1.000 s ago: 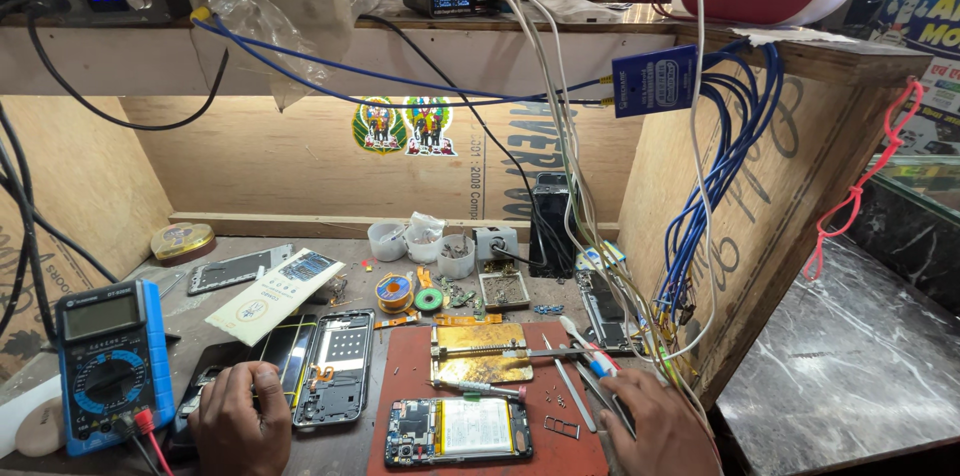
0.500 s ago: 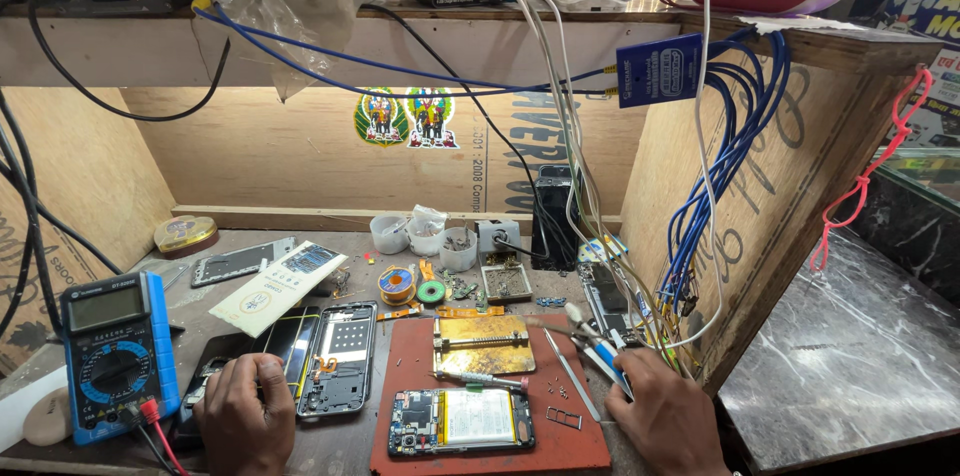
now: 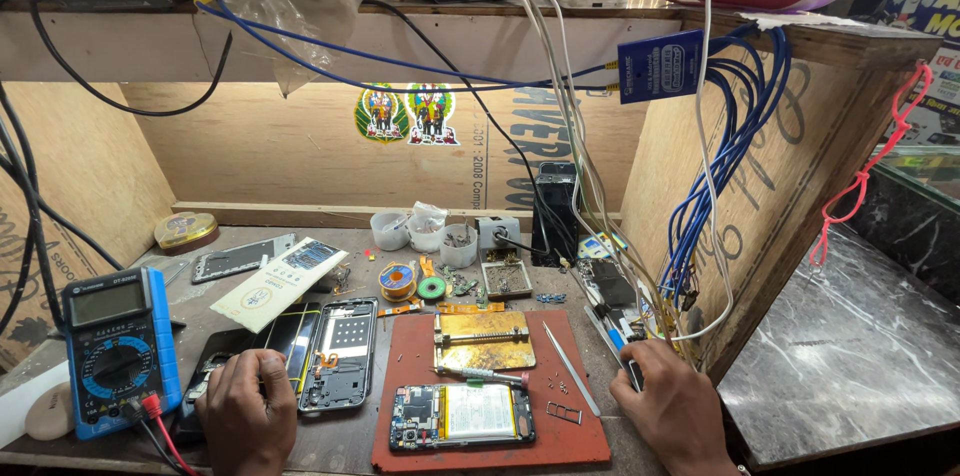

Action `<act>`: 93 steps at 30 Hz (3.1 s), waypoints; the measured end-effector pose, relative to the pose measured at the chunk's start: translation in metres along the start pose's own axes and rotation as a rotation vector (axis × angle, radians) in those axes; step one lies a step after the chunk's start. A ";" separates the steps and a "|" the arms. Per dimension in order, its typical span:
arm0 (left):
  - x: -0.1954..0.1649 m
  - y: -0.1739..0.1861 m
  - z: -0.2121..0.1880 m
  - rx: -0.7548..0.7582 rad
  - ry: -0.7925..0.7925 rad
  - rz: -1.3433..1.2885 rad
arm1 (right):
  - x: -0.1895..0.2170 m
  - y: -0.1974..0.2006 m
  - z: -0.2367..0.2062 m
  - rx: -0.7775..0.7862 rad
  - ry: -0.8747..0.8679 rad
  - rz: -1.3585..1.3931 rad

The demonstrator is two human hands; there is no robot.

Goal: The person repairs a smartphone at a workbench. They handle the opened phone, lift and reposition the frame and battery, manipulate small internal components with tweezers, and use a screwdriver on parts while other phone housings and a multimeter sit on the bench.

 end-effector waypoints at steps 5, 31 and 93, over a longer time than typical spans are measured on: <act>0.002 -0.002 -0.001 0.007 0.007 -0.007 | -0.002 -0.001 -0.003 -0.012 0.024 0.016; 0.007 -0.001 0.002 0.022 -0.001 -0.038 | 0.021 -0.008 -0.006 -0.037 0.235 0.105; -0.002 0.055 0.014 0.016 -0.046 0.016 | 0.134 -0.034 -0.045 0.360 0.209 0.135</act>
Point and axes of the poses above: each hand's wrist, its own z-axis towards the middle knuckle, its own y-axis out of the back of the hand, x = y × z, the point moved 3 cm from there along z, towards the middle knuckle, and after that the axes turned 10 degrees about -y, right-handed, at the moved point
